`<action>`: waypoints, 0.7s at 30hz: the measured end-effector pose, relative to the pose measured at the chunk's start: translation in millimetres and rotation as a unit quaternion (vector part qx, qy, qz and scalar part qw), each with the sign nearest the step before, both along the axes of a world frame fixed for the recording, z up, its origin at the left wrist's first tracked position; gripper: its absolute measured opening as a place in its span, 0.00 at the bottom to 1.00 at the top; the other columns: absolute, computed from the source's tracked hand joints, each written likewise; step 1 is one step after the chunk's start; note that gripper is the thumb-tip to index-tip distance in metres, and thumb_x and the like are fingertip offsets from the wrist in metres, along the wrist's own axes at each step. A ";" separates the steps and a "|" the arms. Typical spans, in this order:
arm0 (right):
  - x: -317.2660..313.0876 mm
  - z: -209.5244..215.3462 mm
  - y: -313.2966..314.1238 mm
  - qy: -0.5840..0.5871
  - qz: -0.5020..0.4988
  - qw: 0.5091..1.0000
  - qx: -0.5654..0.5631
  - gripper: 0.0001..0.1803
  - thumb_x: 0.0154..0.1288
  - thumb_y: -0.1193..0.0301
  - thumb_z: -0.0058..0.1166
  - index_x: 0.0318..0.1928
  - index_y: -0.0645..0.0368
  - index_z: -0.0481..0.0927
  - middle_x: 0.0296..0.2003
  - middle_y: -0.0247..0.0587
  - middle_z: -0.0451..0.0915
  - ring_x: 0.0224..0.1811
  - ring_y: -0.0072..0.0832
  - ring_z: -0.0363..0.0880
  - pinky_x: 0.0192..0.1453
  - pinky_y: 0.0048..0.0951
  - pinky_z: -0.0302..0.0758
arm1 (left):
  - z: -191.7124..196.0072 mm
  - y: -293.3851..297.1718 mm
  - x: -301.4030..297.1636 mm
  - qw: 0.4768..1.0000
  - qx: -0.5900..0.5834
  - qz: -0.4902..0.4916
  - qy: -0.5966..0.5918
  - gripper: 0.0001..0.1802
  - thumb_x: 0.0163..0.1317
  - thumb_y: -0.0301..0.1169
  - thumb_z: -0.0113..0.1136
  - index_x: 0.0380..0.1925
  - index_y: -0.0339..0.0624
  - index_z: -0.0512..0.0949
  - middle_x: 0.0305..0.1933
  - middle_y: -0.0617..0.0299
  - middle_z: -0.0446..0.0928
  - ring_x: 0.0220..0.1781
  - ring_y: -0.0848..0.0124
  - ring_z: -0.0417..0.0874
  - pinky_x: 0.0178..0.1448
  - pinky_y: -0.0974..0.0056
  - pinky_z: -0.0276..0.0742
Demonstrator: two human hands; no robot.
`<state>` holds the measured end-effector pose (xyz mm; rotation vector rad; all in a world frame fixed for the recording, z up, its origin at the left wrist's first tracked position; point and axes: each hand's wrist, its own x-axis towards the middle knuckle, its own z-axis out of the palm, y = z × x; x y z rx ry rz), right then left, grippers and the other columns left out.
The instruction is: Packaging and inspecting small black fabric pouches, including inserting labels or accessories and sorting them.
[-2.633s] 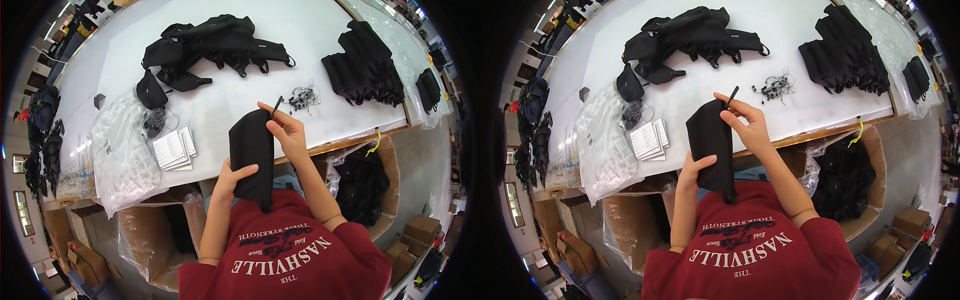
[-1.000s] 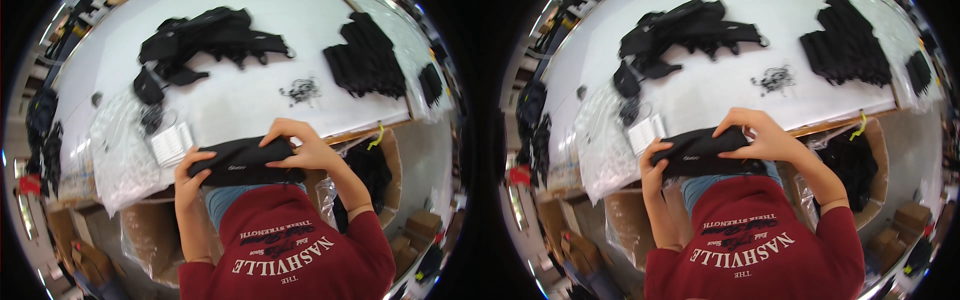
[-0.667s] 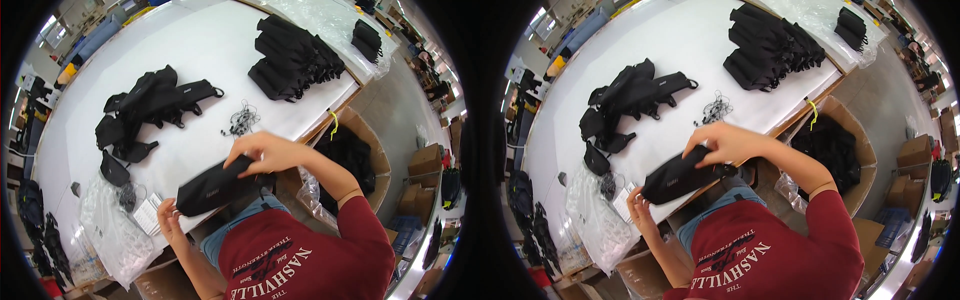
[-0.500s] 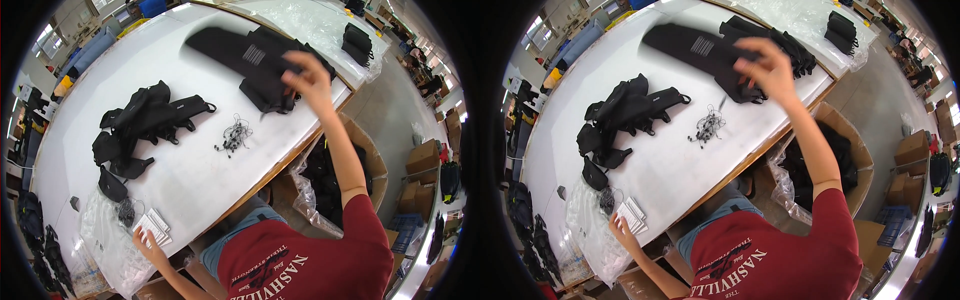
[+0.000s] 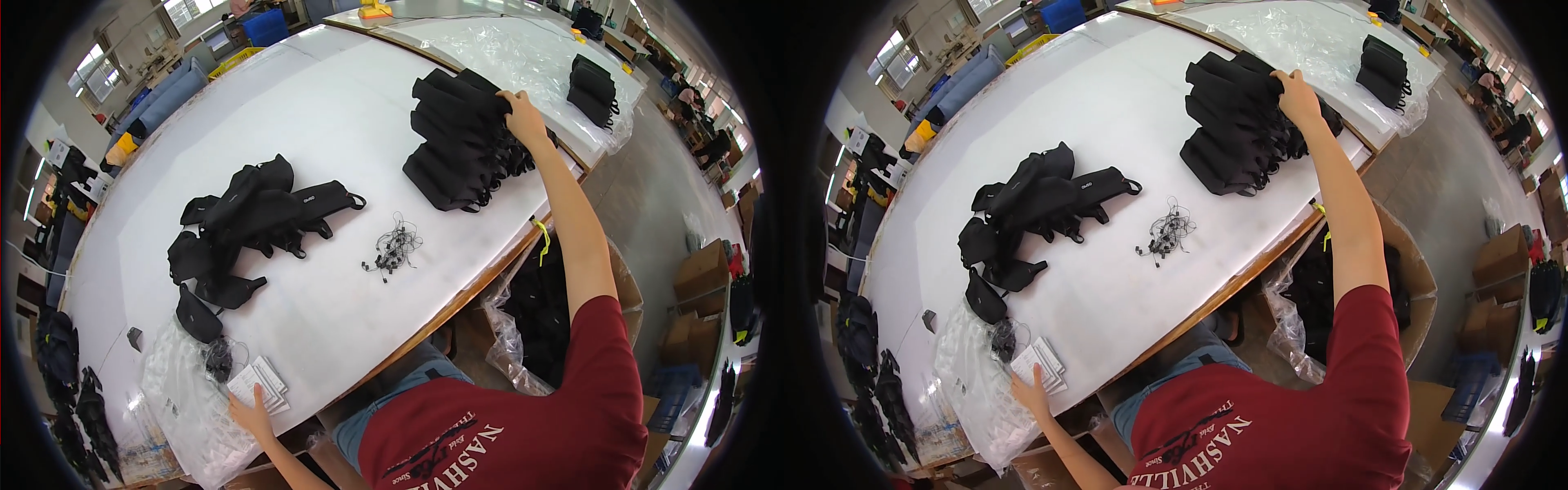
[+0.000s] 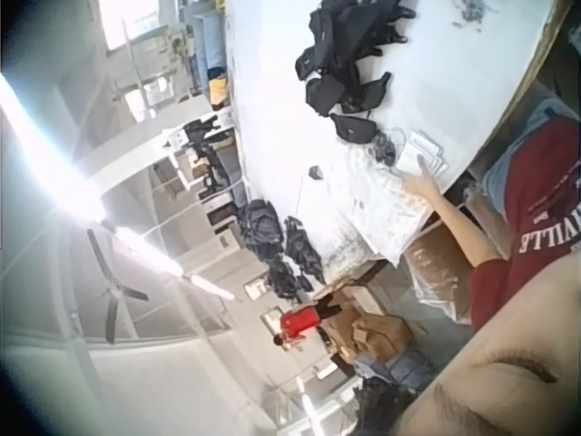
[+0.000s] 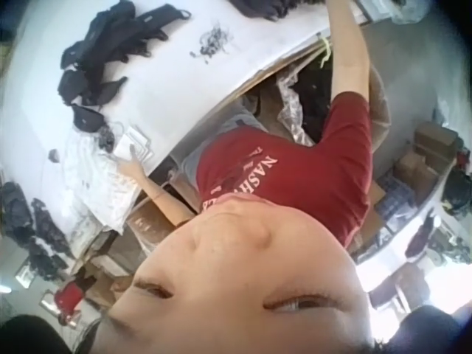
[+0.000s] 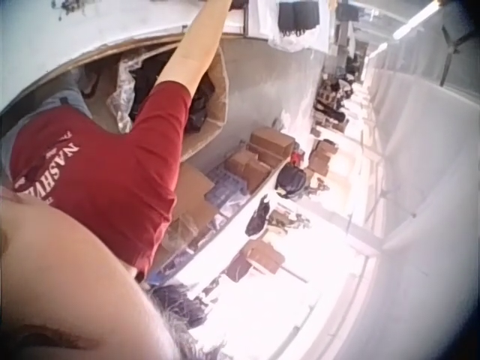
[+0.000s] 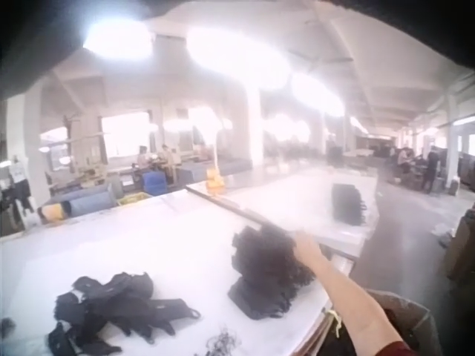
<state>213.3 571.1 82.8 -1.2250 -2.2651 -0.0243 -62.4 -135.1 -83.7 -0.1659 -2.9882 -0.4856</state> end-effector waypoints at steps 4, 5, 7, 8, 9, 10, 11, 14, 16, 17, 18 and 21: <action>10.0 -6.5 -0.3 -0.014 0.065 0.998 0.005 0.28 0.54 0.80 0.46 0.55 0.41 0.73 0.54 0.47 0.67 0.49 0.46 0.76 0.51 0.41 0.75 | -9.7 -8.2 -6.2 1.000 0.017 0.001 0.002 0.43 0.56 0.55 0.60 0.60 0.29 0.65 0.56 0.39 0.67 0.60 0.46 0.64 0.65 0.49 0.58; 7.3 -1.6 -6.1 -0.001 0.044 0.999 0.013 0.27 0.53 0.81 0.44 0.54 0.43 0.74 0.54 0.45 0.67 0.48 0.45 0.77 0.52 0.41 0.75 | -16.3 -14.0 -8.5 0.998 0.055 -0.011 0.020 0.43 0.55 0.54 0.61 0.60 0.29 0.65 0.55 0.39 0.68 0.59 0.46 0.65 0.65 0.49 0.58; 3.7 16.0 -29.9 0.073 0.030 0.994 0.070 0.21 0.58 0.77 0.47 0.52 0.45 0.76 0.51 0.44 0.70 0.38 0.39 0.79 0.43 0.39 0.76 | -14.9 -21.8 -6.6 0.996 0.083 -0.020 0.035 0.43 0.54 0.53 0.63 0.60 0.29 0.64 0.53 0.40 0.69 0.58 0.46 0.66 0.64 0.49 0.59; -0.1 25.4 -43.4 0.125 0.032 0.988 0.086 0.19 0.59 0.76 0.48 0.51 0.46 0.76 0.49 0.43 0.71 0.33 0.37 0.79 0.40 0.37 0.77 | -10.1 -14.2 -4.6 0.994 0.096 -0.020 0.053 0.41 0.53 0.50 0.64 0.58 0.29 0.66 0.52 0.41 0.70 0.57 0.46 0.67 0.63 0.49 0.60; -7.2 27.2 -63.2 0.190 0.054 0.970 0.140 0.13 0.61 0.73 0.52 0.47 0.48 0.78 0.41 0.40 0.75 0.27 0.33 0.76 0.33 0.33 0.74 | -5.6 -7.1 -2.6 0.991 0.108 -0.020 0.071 0.39 0.53 0.48 0.66 0.56 0.29 0.68 0.52 0.42 0.71 0.57 0.46 0.67 0.62 0.50 0.61; -14.2 21.8 -86.7 0.187 0.055 0.972 0.134 0.13 0.61 0.73 0.52 0.47 0.48 0.78 0.41 0.40 0.75 0.27 0.33 0.76 0.33 0.33 0.74 | 0.8 0.6 -0.7 0.992 0.102 -0.019 0.068 0.39 0.53 0.48 0.66 0.56 0.29 0.68 0.52 0.42 0.71 0.57 0.46 0.67 0.62 0.50 0.61; -20.8 13.6 -112.9 0.211 0.115 0.968 0.069 0.11 0.60 0.72 0.54 0.44 0.48 0.79 0.37 0.38 0.75 0.26 0.32 0.75 0.32 0.33 0.73 | 9.2 6.8 4.8 0.993 0.081 0.001 0.088 0.35 0.53 0.45 0.66 0.53 0.29 0.69 0.51 0.43 0.71 0.56 0.46 0.68 0.61 0.50 0.62; -35.2 -37.2 -173.4 0.101 0.259 0.952 -0.129 0.05 0.57 0.70 0.58 0.35 0.51 0.79 0.27 0.35 0.74 0.26 0.30 0.74 0.31 0.31 0.71 | 23.9 13.6 6.4 0.992 0.042 0.057 0.103 0.25 0.52 0.35 0.67 0.44 0.30 0.70 0.48 0.45 0.73 0.51 0.48 0.71 0.56 0.53 0.65; -44.0 -81.7 -203.6 0.001 0.317 0.936 -0.152 0.06 0.56 0.69 0.60 0.35 0.53 0.79 0.27 0.33 0.75 0.25 0.29 0.73 0.31 0.28 0.71 | 26.9 4.2 -2.6 0.982 0.185 0.034 0.005 0.25 0.55 0.31 0.65 0.50 0.29 0.69 0.50 0.46 0.73 0.50 0.52 0.74 0.56 0.57 0.68; -47.4 -99.5 -212.5 -0.043 0.341 0.926 -0.156 0.07 0.55 0.68 0.60 0.33 0.54 0.78 0.28 0.35 0.76 0.27 0.31 0.74 0.33 0.30 0.72 | 28.4 0.0 -3.3 0.983 0.180 0.041 0.005 0.25 0.55 0.31 0.65 0.50 0.29 0.69 0.50 0.46 0.73 0.50 0.52 0.74 0.56 0.57 0.68; -49.6 -109.6 -219.7 -0.088 0.363 0.914 -0.158 0.08 0.54 0.67 0.61 0.32 0.55 0.77 0.28 0.37 0.77 0.29 0.34 0.76 0.35 0.32 0.72 | 28.2 -2.9 -4.0 0.956 0.287 0.050 -0.001 0.27 0.56 0.30 0.63 0.53 0.28 0.67 0.52 0.46 0.73 0.51 0.55 0.75 0.57 0.59 0.68; -55.7 -125.4 -229.8 -0.167 0.295 0.900 -0.275 0.10 0.53 0.64 0.61 0.30 0.55 0.77 0.32 0.41 0.78 0.37 0.40 0.78 0.41 0.38 0.73 | 53.4 3.2 11.2 0.891 0.448 0.054 -0.050 0.29 0.59 0.28 0.61 0.58 0.28 0.64 0.56 0.47 0.71 0.53 0.60 0.75 0.60 0.61 0.68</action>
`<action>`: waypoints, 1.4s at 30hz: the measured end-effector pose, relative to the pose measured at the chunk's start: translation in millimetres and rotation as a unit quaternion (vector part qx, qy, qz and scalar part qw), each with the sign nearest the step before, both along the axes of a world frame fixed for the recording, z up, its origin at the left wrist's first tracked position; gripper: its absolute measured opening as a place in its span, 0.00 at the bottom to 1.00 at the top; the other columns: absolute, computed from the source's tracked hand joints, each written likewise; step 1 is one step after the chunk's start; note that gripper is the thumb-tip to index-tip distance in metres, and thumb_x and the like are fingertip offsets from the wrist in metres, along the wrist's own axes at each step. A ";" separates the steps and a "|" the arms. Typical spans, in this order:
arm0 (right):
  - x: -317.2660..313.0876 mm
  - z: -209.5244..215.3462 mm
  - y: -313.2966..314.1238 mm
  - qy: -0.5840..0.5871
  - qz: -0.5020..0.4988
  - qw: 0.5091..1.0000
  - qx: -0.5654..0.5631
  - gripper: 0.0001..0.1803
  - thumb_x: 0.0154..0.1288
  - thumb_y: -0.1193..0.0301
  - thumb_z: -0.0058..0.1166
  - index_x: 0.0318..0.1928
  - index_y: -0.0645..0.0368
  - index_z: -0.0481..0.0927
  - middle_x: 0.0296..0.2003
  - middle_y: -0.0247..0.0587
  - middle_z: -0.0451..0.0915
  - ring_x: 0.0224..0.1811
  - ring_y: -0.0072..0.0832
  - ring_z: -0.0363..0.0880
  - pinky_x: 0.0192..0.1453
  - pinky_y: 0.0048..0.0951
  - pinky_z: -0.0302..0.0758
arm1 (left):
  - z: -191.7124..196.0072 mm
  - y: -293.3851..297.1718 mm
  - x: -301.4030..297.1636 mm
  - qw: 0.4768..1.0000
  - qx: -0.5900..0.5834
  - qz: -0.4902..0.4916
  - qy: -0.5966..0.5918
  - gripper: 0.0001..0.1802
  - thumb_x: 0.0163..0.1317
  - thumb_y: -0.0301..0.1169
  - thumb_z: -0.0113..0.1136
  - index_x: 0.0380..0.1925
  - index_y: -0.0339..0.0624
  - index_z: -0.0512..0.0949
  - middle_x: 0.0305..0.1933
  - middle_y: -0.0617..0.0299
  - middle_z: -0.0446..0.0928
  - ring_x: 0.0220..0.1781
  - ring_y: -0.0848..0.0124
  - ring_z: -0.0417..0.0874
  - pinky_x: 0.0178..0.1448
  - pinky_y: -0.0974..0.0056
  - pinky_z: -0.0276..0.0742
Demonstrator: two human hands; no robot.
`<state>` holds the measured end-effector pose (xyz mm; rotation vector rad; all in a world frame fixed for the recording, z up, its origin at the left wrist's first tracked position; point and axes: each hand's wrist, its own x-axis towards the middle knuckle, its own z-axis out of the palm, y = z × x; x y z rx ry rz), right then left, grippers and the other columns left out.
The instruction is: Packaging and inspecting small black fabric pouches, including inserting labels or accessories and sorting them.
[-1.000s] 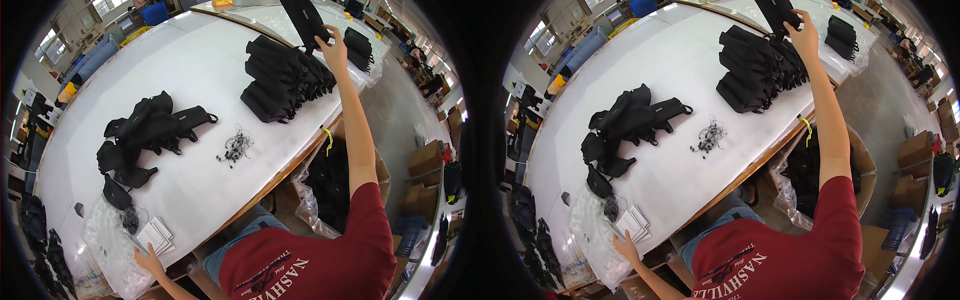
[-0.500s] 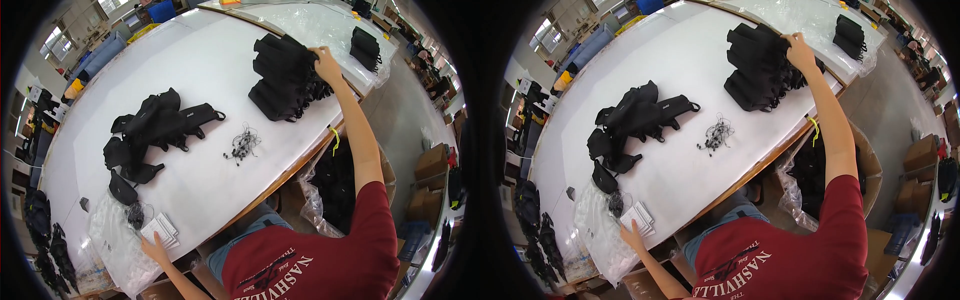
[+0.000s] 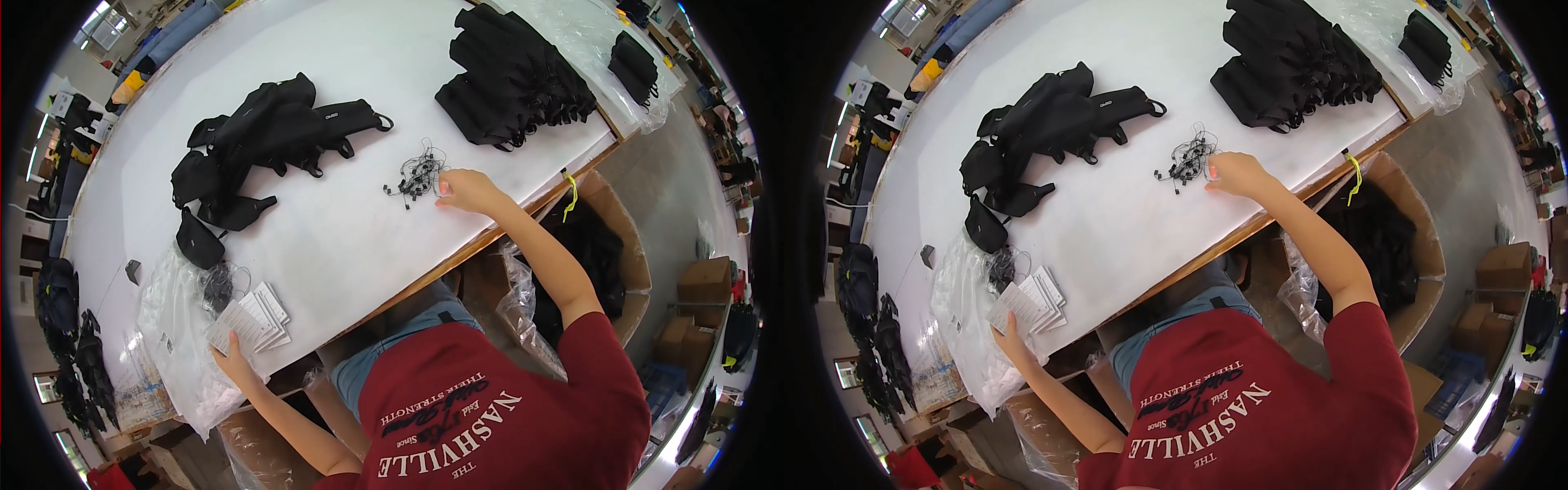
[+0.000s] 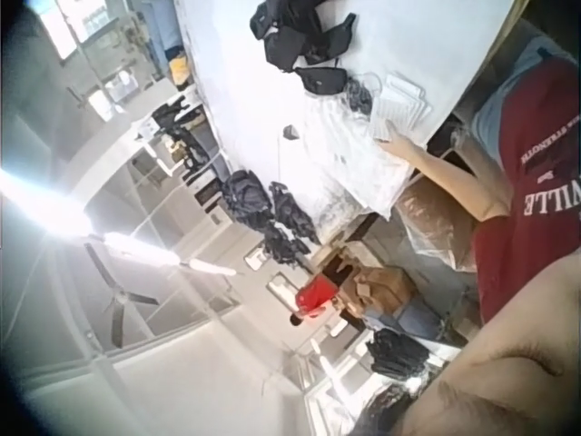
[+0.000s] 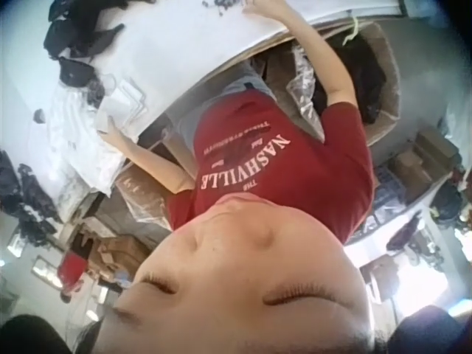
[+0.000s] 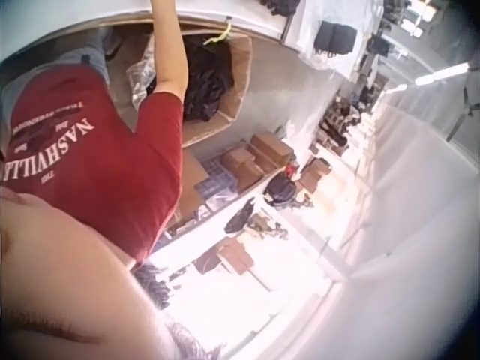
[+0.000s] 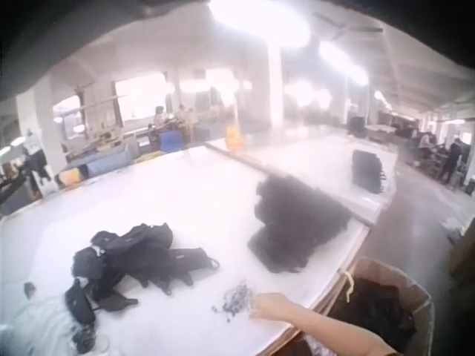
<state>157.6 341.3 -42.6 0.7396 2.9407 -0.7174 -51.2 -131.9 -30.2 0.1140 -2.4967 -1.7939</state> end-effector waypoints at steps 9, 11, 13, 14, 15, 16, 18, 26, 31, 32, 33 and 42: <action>-17.0 34.5 8.2 0.172 -0.033 0.978 -0.110 0.09 0.59 0.68 0.58 0.34 0.60 0.75 0.33 0.41 0.79 0.32 0.30 0.79 0.38 0.30 0.73 | 21.3 13.2 60.5 0.954 0.282 -0.006 -0.096 0.26 0.61 0.24 0.57 0.59 0.31 0.63 0.54 0.51 0.71 0.54 0.64 0.73 0.57 0.61 0.71; -24.2 71.8 17.9 0.276 -0.048 0.925 -0.256 0.07 0.64 0.70 0.53 0.34 0.60 0.72 0.37 0.41 0.79 0.31 0.21 0.77 0.36 0.23 0.73 | 18.0 12.3 62.8 0.945 0.309 -0.020 -0.109 0.24 0.62 0.24 0.56 0.58 0.32 0.64 0.51 0.52 0.72 0.50 0.65 0.75 0.53 0.62 0.72; -32.4 109.5 15.9 0.336 -0.023 0.873 -0.353 0.07 0.68 0.70 0.49 0.33 0.57 0.69 0.38 0.40 0.78 0.30 0.16 0.75 0.37 0.18 0.72 | 5.0 3.9 62.2 0.928 0.323 -0.126 -0.134 0.19 0.63 0.25 0.53 0.53 0.33 0.66 0.42 0.55 0.73 0.41 0.68 0.73 0.45 0.66 0.71; -36.1 123.6 14.5 0.345 -0.024 0.847 -0.403 0.07 0.67 0.69 0.50 0.33 0.57 0.70 0.34 0.38 0.77 0.27 0.16 0.73 0.36 0.18 0.71 | 8.5 13.9 67.4 0.926 0.333 -0.128 -0.124 0.15 0.64 0.26 0.51 0.50 0.34 0.67 0.35 0.57 0.71 0.34 0.71 0.70 0.39 0.67 0.68; -38.3 134.2 16.1 0.355 -0.024 0.819 -0.451 0.07 0.67 0.68 0.50 0.33 0.57 0.71 0.29 0.37 0.77 0.25 0.16 0.70 0.35 0.18 0.69 | 7.5 14.8 67.4 0.925 0.334 -0.129 -0.123 0.15 0.64 0.26 0.51 0.50 0.34 0.67 0.35 0.57 0.71 0.34 0.71 0.70 0.39 0.67 0.68; -38.5 143.1 16.6 0.356 -0.024 0.819 -0.450 0.07 0.67 0.68 0.50 0.33 0.57 0.71 0.29 0.37 0.77 0.25 0.16 0.70 0.35 0.18 0.69 | 5.5 14.9 67.4 0.913 0.350 -0.158 -0.139 0.15 0.64 0.26 0.51 0.50 0.34 0.67 0.34 0.58 0.70 0.33 0.71 0.69 0.38 0.67 0.67; -40.3 153.4 15.9 0.353 -0.010 0.806 -0.475 0.07 0.66 0.67 0.52 0.35 0.56 0.72 0.21 0.28 0.70 0.21 0.13 0.61 0.30 0.16 0.61 | 8.0 16.5 70.0 0.900 0.365 -0.184 -0.153 0.15 0.65 0.26 0.50 0.51 0.34 0.67 0.34 0.59 0.69 0.33 0.72 0.68 0.38 0.67 0.67; -38.4 128.2 -68.5 0.248 0.018 0.869 -0.427 0.11 0.65 0.70 0.52 0.48 0.55 0.74 0.17 0.23 0.64 0.20 0.11 0.59 0.27 0.15 0.55 | 22.4 40.9 104.1 0.884 0.324 -0.274 -0.195 0.31 0.53 0.29 0.65 0.56 0.37 0.63 0.34 0.64 0.66 0.29 0.80 0.64 0.30 0.75 0.59; -25.9 104.0 -127.2 0.222 0.042 0.847 -0.482 0.15 0.64 0.73 0.50 0.52 0.55 0.72 0.19 0.25 0.67 0.22 0.13 0.63 0.29 0.15 0.59 | 48.2 88.5 126.6 0.876 0.280 -0.329 -0.214 0.20 0.58 0.21 0.58 0.50 0.39 0.67 0.32 0.65 0.70 0.28 0.81 0.66 0.30 0.77 0.61; -23.1 99.1 -137.8 0.234 0.048 0.835 -0.495 0.17 0.64 0.75 0.49 0.54 0.56 0.70 0.19 0.26 0.67 0.23 0.13 0.63 0.29 0.15 0.59 | 53.7 96.4 130.1 0.880 0.255 -0.346 -0.201 0.19 0.59 0.21 0.58 0.50 0.39 0.67 0.32 0.65 0.71 0.29 0.81 0.67 0.31 0.76 0.62; -20.5 96.2 -148.9 0.247 0.055 0.824 -0.507 0.19 0.63 0.76 0.48 0.55 0.57 0.67 0.20 0.26 0.68 0.24 0.12 0.64 0.29 0.15 0.60 | 57.4 101.8 133.1 0.884 0.229 -0.362 -0.187 0.19 0.59 0.21 0.57 0.50 0.40 0.67 0.33 0.65 0.72 0.30 0.81 0.68 0.31 0.76 0.63; -6.0 98.1 -205.7 0.216 0.151 0.868 -0.420 0.26 0.61 0.80 0.46 0.60 0.58 0.59 0.20 0.34 0.68 0.20 0.23 0.64 0.29 0.23 0.64 | 66.0 117.6 145.3 0.948 0.067 -0.297 0.090 0.09 0.55 0.21 0.62 0.37 0.34 0.79 0.34 0.61 0.74 0.35 0.73 0.77 0.39 0.72 0.72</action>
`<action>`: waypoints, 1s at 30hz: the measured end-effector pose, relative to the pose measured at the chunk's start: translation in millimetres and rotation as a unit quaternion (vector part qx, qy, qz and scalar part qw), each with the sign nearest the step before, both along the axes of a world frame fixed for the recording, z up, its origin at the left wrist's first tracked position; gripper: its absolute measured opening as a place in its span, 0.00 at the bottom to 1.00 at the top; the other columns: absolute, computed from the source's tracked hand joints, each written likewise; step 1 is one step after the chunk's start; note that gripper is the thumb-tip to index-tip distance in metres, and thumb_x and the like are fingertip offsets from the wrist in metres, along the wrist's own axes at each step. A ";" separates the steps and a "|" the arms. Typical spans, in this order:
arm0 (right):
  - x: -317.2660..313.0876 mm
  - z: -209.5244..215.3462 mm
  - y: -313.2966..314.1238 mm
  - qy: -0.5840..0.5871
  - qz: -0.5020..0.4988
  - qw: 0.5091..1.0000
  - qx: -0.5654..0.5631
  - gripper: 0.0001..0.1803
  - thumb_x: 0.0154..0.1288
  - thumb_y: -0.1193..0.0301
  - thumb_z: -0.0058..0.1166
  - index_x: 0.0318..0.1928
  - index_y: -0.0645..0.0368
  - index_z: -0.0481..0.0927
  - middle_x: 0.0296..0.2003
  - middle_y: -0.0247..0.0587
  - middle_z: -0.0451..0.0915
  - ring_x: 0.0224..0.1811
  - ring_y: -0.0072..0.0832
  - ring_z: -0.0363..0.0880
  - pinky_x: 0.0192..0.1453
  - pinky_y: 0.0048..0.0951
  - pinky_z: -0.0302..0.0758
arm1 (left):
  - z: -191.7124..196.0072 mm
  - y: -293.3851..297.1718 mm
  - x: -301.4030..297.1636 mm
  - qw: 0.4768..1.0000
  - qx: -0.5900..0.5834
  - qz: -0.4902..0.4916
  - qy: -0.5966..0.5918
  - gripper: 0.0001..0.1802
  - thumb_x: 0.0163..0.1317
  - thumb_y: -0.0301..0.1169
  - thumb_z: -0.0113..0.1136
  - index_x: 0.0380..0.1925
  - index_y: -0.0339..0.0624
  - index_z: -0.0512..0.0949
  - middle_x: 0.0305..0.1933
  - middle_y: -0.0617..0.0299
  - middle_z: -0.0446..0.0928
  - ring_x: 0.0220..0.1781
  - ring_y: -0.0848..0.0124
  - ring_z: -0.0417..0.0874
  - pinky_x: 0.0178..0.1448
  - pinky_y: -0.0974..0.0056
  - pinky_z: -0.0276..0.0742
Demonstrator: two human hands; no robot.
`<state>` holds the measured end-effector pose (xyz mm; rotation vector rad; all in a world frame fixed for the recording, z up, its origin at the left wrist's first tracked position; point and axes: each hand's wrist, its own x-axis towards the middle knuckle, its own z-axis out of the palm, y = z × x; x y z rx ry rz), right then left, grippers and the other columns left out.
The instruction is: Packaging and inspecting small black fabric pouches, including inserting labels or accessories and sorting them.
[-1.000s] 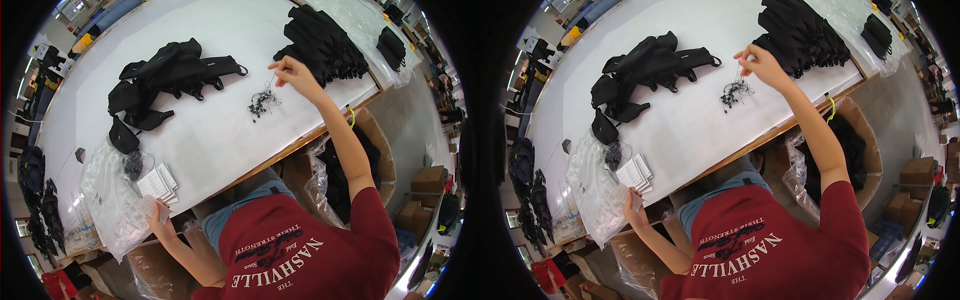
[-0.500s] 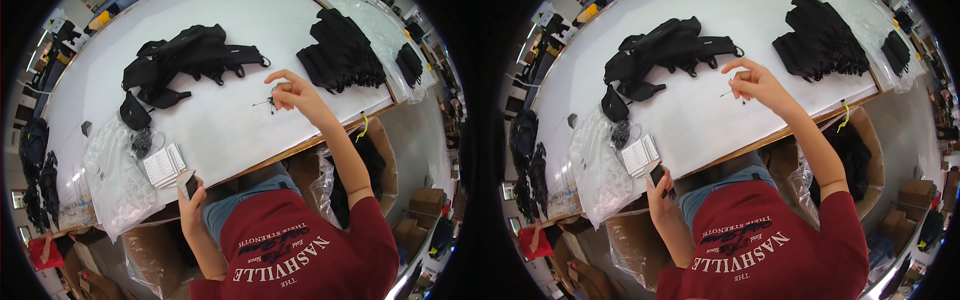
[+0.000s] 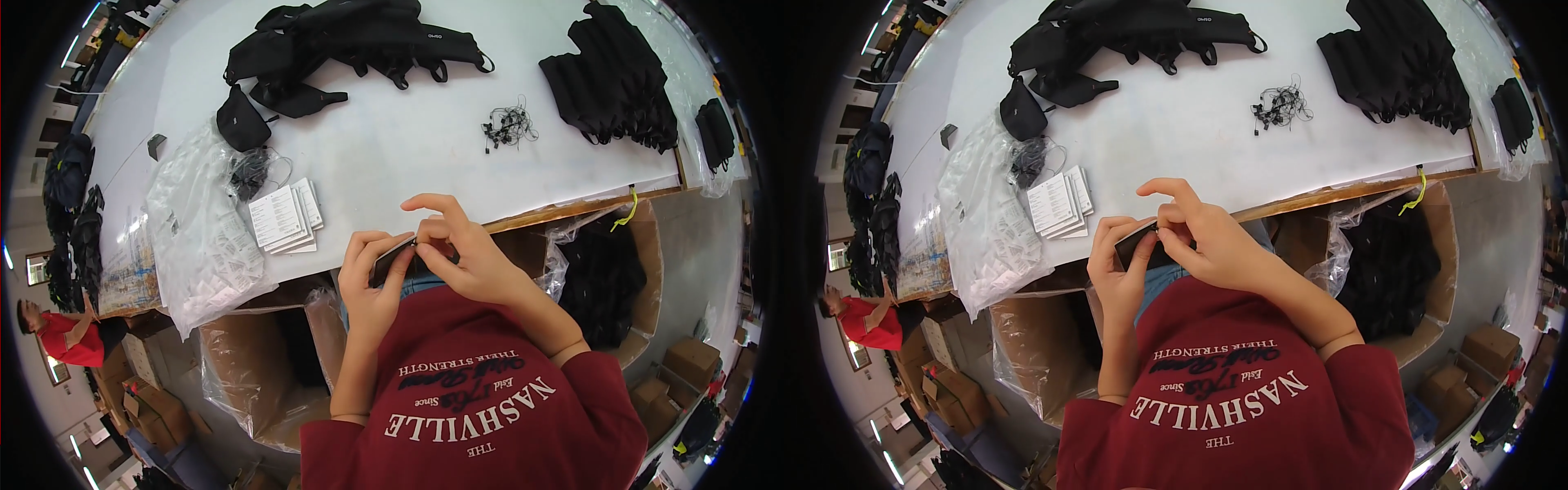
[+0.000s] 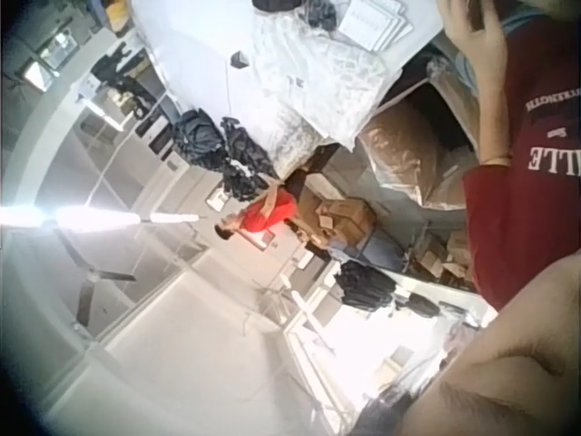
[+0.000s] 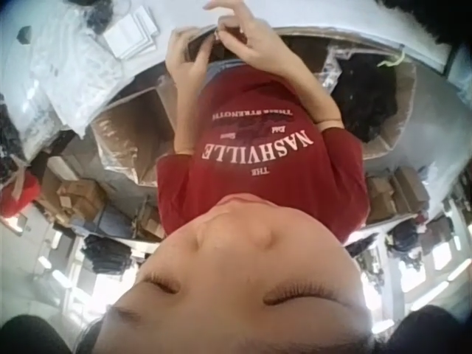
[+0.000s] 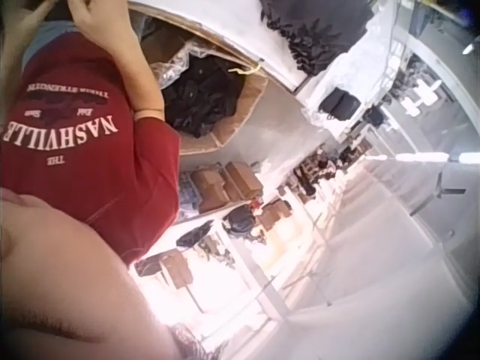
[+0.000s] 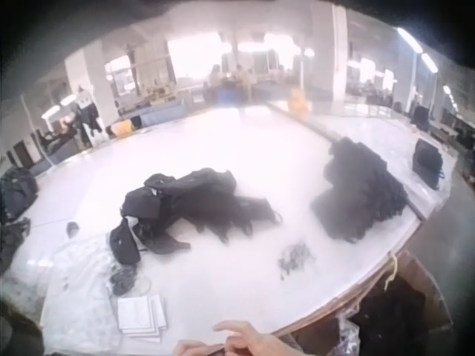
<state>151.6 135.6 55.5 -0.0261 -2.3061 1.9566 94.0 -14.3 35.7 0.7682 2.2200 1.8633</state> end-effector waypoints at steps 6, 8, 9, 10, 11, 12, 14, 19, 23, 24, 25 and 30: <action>-0.6 -7.0 -4.1 0.022 -0.047 0.998 0.029 0.24 0.59 0.81 0.48 0.57 0.58 0.64 0.20 0.34 0.69 0.20 0.24 0.67 0.27 0.23 0.66 | 1.6 3.7 3.7 0.996 -0.052 0.040 0.056 0.11 0.49 0.16 0.66 0.35 0.36 0.81 0.31 0.60 0.75 0.31 0.70 0.77 0.34 0.70 0.72; -1.0 -9.7 -7.2 0.037 -0.061 0.997 0.040 0.22 0.59 0.82 0.48 0.56 0.58 0.66 0.21 0.35 0.70 0.20 0.23 0.67 0.27 0.23 0.66 | -3.7 3.0 4.0 0.993 -0.048 0.058 0.094 0.11 0.47 0.15 0.66 0.33 0.36 0.81 0.30 0.60 0.76 0.30 0.69 0.78 0.34 0.70 0.73; -1.0 -10.3 -8.4 0.053 -0.076 0.994 0.051 0.21 0.59 0.82 0.48 0.54 0.59 0.67 0.21 0.35 0.71 0.20 0.23 0.68 0.27 0.22 0.67 | -5.1 2.6 4.0 0.993 -0.049 0.059 0.093 0.11 0.47 0.15 0.66 0.33 0.36 0.81 0.30 0.60 0.76 0.30 0.69 0.78 0.34 0.70 0.73; -1.1 -7.7 -8.2 0.053 -0.076 0.994 0.051 0.21 0.59 0.82 0.48 0.54 0.59 0.67 0.21 0.35 0.71 0.20 0.23 0.68 0.27 0.22 0.67 | -5.9 2.6 3.5 0.989 -0.045 0.062 0.130 0.12 0.46 0.15 0.67 0.33 0.36 0.81 0.31 0.59 0.77 0.30 0.68 0.78 0.34 0.69 0.73; -0.9 -4.1 -7.8 0.043 -0.074 0.996 0.033 0.18 0.60 0.82 0.50 0.52 0.60 0.69 0.23 0.35 0.73 0.21 0.23 0.69 0.28 0.22 0.68 | -7.0 2.1 3.4 0.983 -0.041 0.066 0.166 0.13 0.45 0.15 0.68 0.33 0.37 0.81 0.31 0.58 0.77 0.30 0.67 0.78 0.34 0.69 0.73; -1.0 -2.2 -7.3 0.034 -0.073 0.997 0.016 0.16 0.60 0.82 0.51 0.49 0.61 0.71 0.24 0.36 0.75 0.22 0.22 0.70 0.28 0.22 0.69 | -6.6 1.1 3.3 0.983 -0.042 0.067 0.167 0.13 0.45 0.15 0.68 0.33 0.37 0.81 0.31 0.58 0.77 0.30 0.67 0.78 0.34 0.69 0.73; 0.1 -11.6 -2.8 0.031 -0.062 0.997 0.014 0.13 0.60 0.81 0.52 0.46 0.61 0.73 0.26 0.37 0.77 0.22 0.22 0.70 0.28 0.22 0.69 | -4.2 -2.8 2.2 0.989 -0.005 0.049 0.136 0.08 0.51 0.20 0.66 0.33 0.35 0.81 0.34 0.58 0.77 0.33 0.70 0.77 0.37 0.69 0.72; 4.2 -13.7 5.3 0.007 -0.060 0.996 -0.066 0.06 0.59 0.79 0.57 0.37 0.61 0.78 0.26 0.37 0.79 0.23 0.21 0.72 0.28 0.21 0.68 | -12.9 -18.9 -5.5 0.957 0.196 -0.119 -0.179 0.11 0.67 0.30 0.52 0.36 0.31 0.78 0.38 0.62 0.76 0.39 0.77 0.75 0.46 0.73 0.68; 2.4 -14.2 10.3 -0.026 0.027 0.999 -0.018 0.04 0.58 0.78 0.59 0.35 0.62 0.80 0.25 0.36 0.80 0.24 0.19 0.72 0.29 0.20 0.68 | -12.5 -21.3 -11.6 0.942 0.078 -0.159 -0.285 0.04 0.66 0.25 0.52 0.36 0.35 0.74 0.36 0.65 0.74 0.38 0.81 0.73 0.43 0.76 0.66; 0.9 -13.5 11.0 -0.035 0.034 0.999 -0.008 0.04 0.57 0.78 0.60 0.34 0.63 0.81 0.26 0.36 0.80 0.24 0.17 0.73 0.29 0.19 0.69 | -14.8 -22.6 -12.4 0.945 0.061 -0.156 -0.283 0.04 0.66 0.25 0.53 0.36 0.35 0.74 0.36 0.65 0.74 0.38 0.81 0.73 0.42 0.76 0.66; -0.6 -13.0 11.5 -0.043 0.042 0.998 0.003 0.04 0.57 0.78 0.61 0.34 0.64 0.81 0.26 0.35 0.81 0.24 0.16 0.74 0.29 0.18 0.69 | -16.8 -23.8 -13.0 0.947 0.043 -0.153 -0.280 0.04 0.66 0.26 0.54 0.35 0.35 0.73 0.36 0.66 0.73 0.37 0.82 0.72 0.40 0.76 0.66; -5.6 -24.6 9.4 -0.083 0.039 0.980 -0.176 0.05 0.64 0.72 0.56 0.34 0.62 0.78 0.21 0.30 0.76 0.20 0.14 0.69 0.25 0.17 0.64 | -13.7 -12.4 -13.0 0.971 0.049 -0.115 -0.204 0.05 0.67 0.26 0.52 0.33 0.36 0.72 0.32 0.67 0.70 0.32 0.82 0.71 0.37 0.76 0.66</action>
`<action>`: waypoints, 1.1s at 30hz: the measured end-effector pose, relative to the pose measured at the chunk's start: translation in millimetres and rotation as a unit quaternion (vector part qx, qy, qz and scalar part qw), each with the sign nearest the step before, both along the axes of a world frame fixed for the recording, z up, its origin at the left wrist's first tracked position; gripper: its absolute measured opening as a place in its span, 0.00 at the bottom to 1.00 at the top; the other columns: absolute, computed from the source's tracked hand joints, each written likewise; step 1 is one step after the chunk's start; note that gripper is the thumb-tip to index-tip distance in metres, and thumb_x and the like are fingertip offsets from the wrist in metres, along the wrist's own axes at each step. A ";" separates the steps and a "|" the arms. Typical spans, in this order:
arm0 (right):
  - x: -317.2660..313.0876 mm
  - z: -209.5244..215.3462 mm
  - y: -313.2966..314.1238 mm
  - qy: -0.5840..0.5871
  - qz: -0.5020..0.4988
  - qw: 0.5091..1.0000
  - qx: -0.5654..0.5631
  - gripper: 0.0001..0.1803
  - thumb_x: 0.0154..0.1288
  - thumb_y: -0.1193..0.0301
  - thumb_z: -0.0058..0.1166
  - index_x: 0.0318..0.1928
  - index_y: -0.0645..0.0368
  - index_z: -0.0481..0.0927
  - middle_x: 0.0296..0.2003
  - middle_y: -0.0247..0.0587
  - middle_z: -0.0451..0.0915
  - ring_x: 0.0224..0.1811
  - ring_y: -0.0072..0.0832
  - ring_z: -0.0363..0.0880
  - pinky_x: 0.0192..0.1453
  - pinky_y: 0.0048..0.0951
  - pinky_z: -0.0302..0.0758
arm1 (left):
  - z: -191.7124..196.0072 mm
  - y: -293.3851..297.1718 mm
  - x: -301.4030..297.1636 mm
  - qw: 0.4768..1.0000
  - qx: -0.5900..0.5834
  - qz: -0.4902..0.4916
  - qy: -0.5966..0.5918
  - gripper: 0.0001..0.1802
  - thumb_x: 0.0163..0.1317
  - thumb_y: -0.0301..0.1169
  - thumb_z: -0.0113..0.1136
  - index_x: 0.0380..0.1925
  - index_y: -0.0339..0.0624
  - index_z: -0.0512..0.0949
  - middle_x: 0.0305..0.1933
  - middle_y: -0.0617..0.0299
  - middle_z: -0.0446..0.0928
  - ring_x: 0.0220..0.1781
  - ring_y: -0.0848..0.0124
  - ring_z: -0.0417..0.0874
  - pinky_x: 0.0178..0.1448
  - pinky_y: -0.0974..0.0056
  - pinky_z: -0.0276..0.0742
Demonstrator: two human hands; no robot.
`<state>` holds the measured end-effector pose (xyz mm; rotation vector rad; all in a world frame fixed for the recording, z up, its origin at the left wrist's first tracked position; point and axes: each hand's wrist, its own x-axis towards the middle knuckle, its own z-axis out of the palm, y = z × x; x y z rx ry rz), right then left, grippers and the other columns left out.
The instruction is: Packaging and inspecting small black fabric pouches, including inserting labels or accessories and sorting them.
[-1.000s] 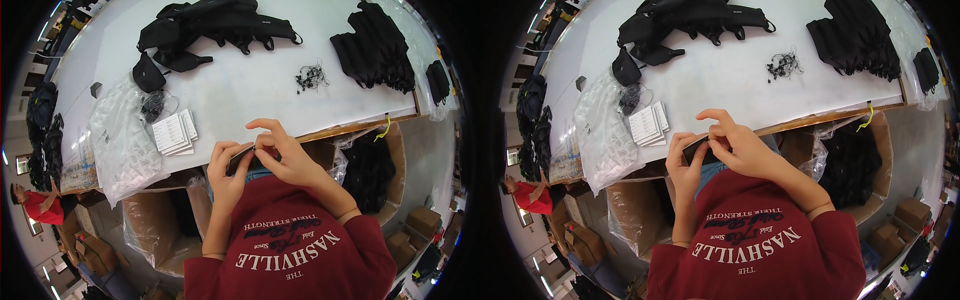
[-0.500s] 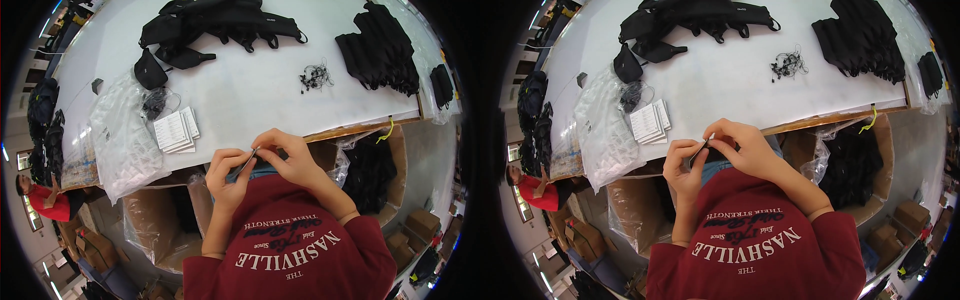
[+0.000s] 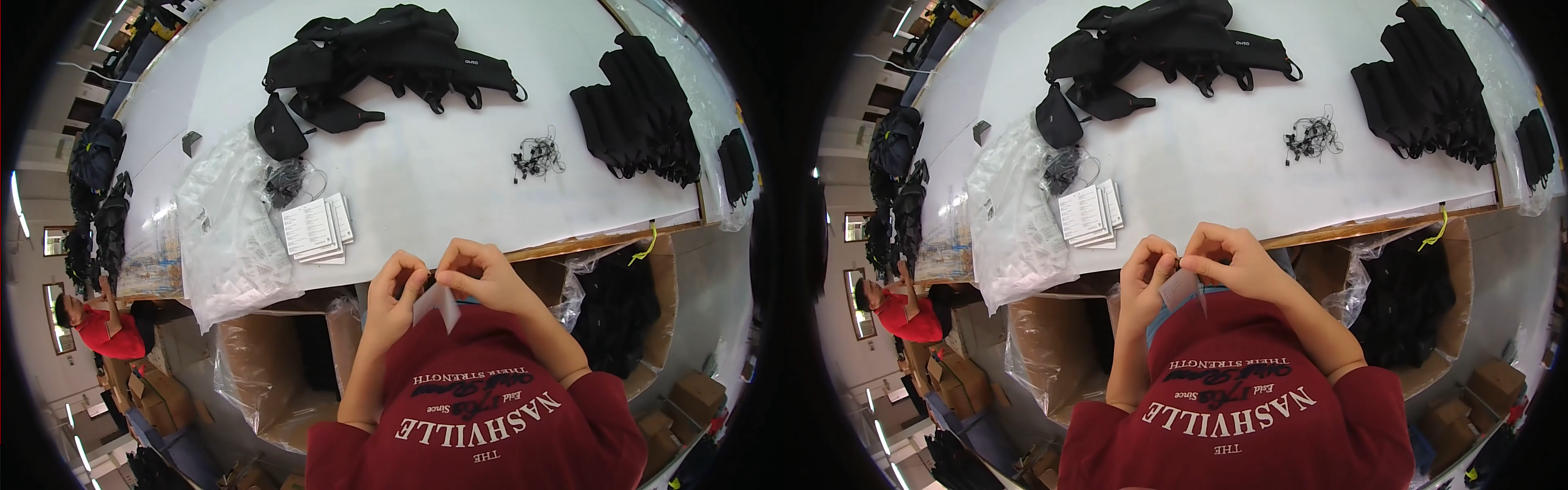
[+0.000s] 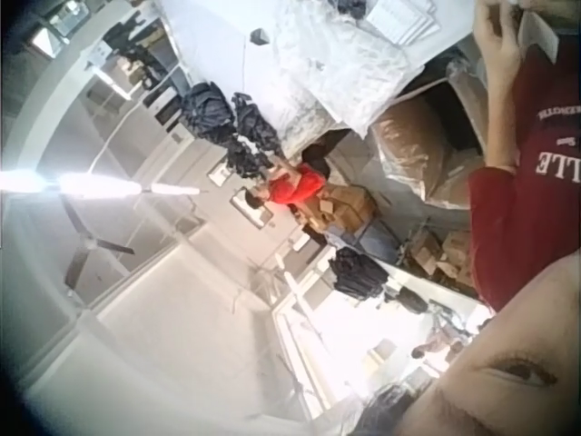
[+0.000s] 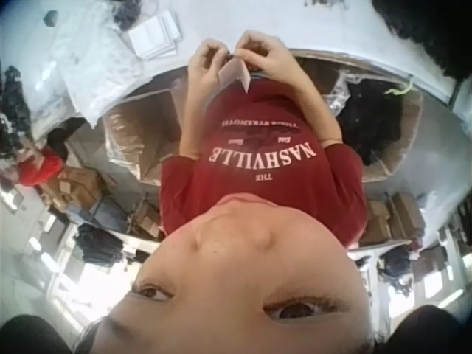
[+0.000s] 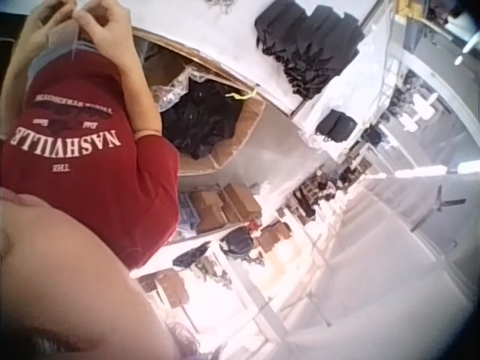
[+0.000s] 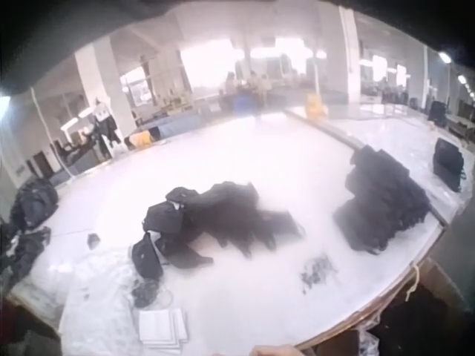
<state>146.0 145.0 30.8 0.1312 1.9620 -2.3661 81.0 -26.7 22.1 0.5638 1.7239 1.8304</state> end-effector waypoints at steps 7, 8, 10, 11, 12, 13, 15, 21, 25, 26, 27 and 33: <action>-19.3 -36.8 21.4 -0.107 0.055 0.977 -0.175 0.08 0.67 0.67 0.53 0.35 0.58 0.75 0.14 0.24 0.68 0.16 0.12 0.63 0.21 0.16 0.58 | -36.1 38.3 -90.6 0.997 -0.016 -0.059 0.048 0.12 0.64 0.32 0.58 0.41 0.35 0.72 0.40 0.62 0.75 0.40 0.75 0.76 0.42 0.71 0.71; -22.0 -56.8 28.6 -0.109 0.057 0.961 -0.246 0.08 0.67 0.67 0.51 0.34 0.58 0.74 0.13 0.23 0.64 0.14 0.12 0.59 0.22 0.15 0.58 | -50.3 46.9 -122.6 0.983 -0.081 0.017 0.166 0.18 0.61 0.35 0.61 0.44 0.35 0.71 0.46 0.57 0.73 0.46 0.69 0.75 0.48 0.67 0.70; -24.5 -100.9 41.9 -0.095 0.044 0.935 -0.339 0.08 0.68 0.67 0.50 0.34 0.58 0.73 0.12 0.23 0.62 0.13 0.12 0.57 0.23 0.15 0.59 | -67.4 60.0 -200.0 0.896 -0.211 0.151 0.361 0.29 0.54 0.41 0.67 0.50 0.36 0.69 0.56 0.47 0.69 0.57 0.57 0.70 0.58 0.59 0.66; -28.9 -114.9 43.7 -0.087 0.034 0.897 -0.432 0.08 0.68 0.66 0.48 0.34 0.58 0.72 0.12 0.23 0.60 0.13 0.12 0.56 0.24 0.14 0.60 | -70.1 61.9 -237.3 0.830 -0.277 0.210 0.436 0.34 0.51 0.43 0.69 0.53 0.37 0.68 0.60 0.43 0.65 0.62 0.50 0.66 0.63 0.55 0.63; -31.5 -122.1 40.7 -0.114 -0.006 0.878 -0.465 0.09 0.68 0.66 0.47 0.34 0.57 0.71 0.11 0.22 0.57 0.14 0.12 0.55 0.27 0.15 0.62 | -74.1 65.0 -265.1 0.795 -0.347 0.242 0.434 0.36 0.50 0.42 0.70 0.56 0.40 0.67 0.62 0.41 0.62 0.63 0.45 0.63 0.65 0.53 0.61; -34.9 -127.4 41.4 -0.109 -0.001 0.879 -0.465 0.09 0.68 0.66 0.47 0.34 0.57 0.71 0.11 0.22 0.57 0.14 0.12 0.55 0.27 0.15 0.62 | -77.3 68.9 -285.1 0.756 -0.414 0.272 0.428 0.38 0.48 0.41 0.70 0.58 0.44 0.66 0.64 0.40 0.59 0.64 0.40 0.61 0.66 0.51 0.59; -38.6 -129.8 44.2 -0.086 0.021 0.897 -0.434 0.09 0.68 0.65 0.47 0.34 0.57 0.70 0.12 0.22 0.57 0.15 0.12 0.56 0.28 0.16 0.62 | -81.3 81.5 -308.9 0.745 -0.440 0.277 0.418 0.38 0.48 0.40 0.70 0.60 0.49 0.66 0.63 0.40 0.60 0.63 0.40 0.61 0.65 0.51 0.61; -40.1 -133.2 43.6 -0.113 0.044 0.879 -0.462 0.09 0.69 0.64 0.48 0.35 0.56 0.69 0.13 0.22 0.57 0.14 0.12 0.55 0.23 0.16 0.58 | -89.5 91.5 -326.3 0.718 -0.467 0.288 0.428 0.34 0.45 0.38 0.69 0.56 0.56 0.71 0.54 0.45 0.69 0.54 0.45 0.69 0.55 0.53 0.71; -40.1 -130.6 44.7 -0.112 0.058 0.881 -0.456 0.09 0.68 0.64 0.48 0.35 0.56 0.69 0.13 0.22 0.57 0.14 0.11 0.54 0.21 0.15 0.56 | -77.6 83.4 -303.4 0.747 -0.368 0.295 0.468 0.23 0.45 0.33 0.68 0.45 0.49 0.78 0.41 0.51 0.72 0.45 0.52 0.74 0.50 0.56 0.72; -40.0 -129.1 45.3 -0.109 0.065 0.880 -0.458 0.09 0.68 0.65 0.49 0.35 0.56 0.69 0.14 0.22 0.58 0.14 0.11 0.54 0.21 0.14 0.56 | -71.7 83.8 -289.2 0.756 -0.337 0.301 0.474 0.20 0.45 0.33 0.67 0.42 0.47 0.79 0.38 0.52 0.71 0.42 0.54 0.75 0.48 0.57 0.72; -39.5 -128.7 45.3 -0.113 0.061 0.879 -0.460 0.09 0.68 0.65 0.49 0.35 0.56 0.69 0.14 0.22 0.58 0.14 0.11 0.54 0.21 0.14 0.56 | -66.7 84.0 -271.0 0.758 -0.339 0.297 0.471 0.20 0.45 0.33 0.67 0.42 0.47 0.79 0.38 0.52 0.71 0.42 0.54 0.75 0.48 0.57 0.72; -38.0 -132.4 47.5 -0.114 0.029 0.890 -0.440 0.07 0.66 0.68 0.50 0.34 0.58 0.71 0.19 0.25 0.65 0.13 0.10 0.54 0.23 0.12 0.58 | -54.5 66.6 -136.9 0.833 -0.246 0.282 0.407 0.21 0.42 0.25 0.67 0.42 0.48 0.80 0.36 0.54 0.67 0.42 0.55 0.72 0.47 0.57 0.70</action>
